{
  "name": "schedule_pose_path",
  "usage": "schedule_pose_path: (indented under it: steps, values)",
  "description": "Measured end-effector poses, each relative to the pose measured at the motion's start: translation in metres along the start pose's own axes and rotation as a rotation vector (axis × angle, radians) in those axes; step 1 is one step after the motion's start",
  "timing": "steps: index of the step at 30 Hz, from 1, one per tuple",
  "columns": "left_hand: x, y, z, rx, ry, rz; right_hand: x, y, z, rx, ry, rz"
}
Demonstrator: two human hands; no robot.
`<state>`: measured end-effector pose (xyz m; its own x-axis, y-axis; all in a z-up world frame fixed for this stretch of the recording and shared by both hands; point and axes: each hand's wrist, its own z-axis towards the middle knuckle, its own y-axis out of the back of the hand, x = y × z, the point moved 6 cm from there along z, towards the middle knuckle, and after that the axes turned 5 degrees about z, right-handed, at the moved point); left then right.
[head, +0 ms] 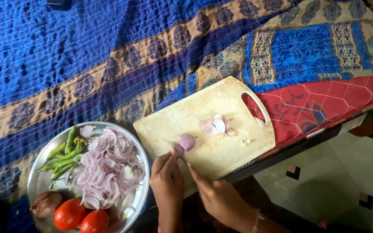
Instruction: The person peels and slices an onion with a knife on a cutting board, then uses the knife to move the sliced pieces into a plate containing other vegetables.
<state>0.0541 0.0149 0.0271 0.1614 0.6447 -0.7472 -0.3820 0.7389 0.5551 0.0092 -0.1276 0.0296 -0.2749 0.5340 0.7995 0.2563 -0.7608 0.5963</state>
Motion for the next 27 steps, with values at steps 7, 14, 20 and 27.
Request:
schedule_pose_path:
  steps: [7,14,20,27]
  values:
    - [-0.009,0.007,0.002,-0.024,0.005,-0.024,-0.009,-0.013,-0.005,0.091,-0.128,-0.176]
    - [-0.023,0.009,0.01,0.069,0.006,0.012,0.006,0.029,-0.036,-0.073,-0.02,0.072]
    - [-0.017,0.004,0.011,0.089,0.084,0.025,0.007,0.03,-0.02,-0.083,-0.057,0.11]
    - [-0.011,0.004,0.011,0.047,0.012,0.022,0.004,0.026,-0.013,-0.066,-0.06,0.103]
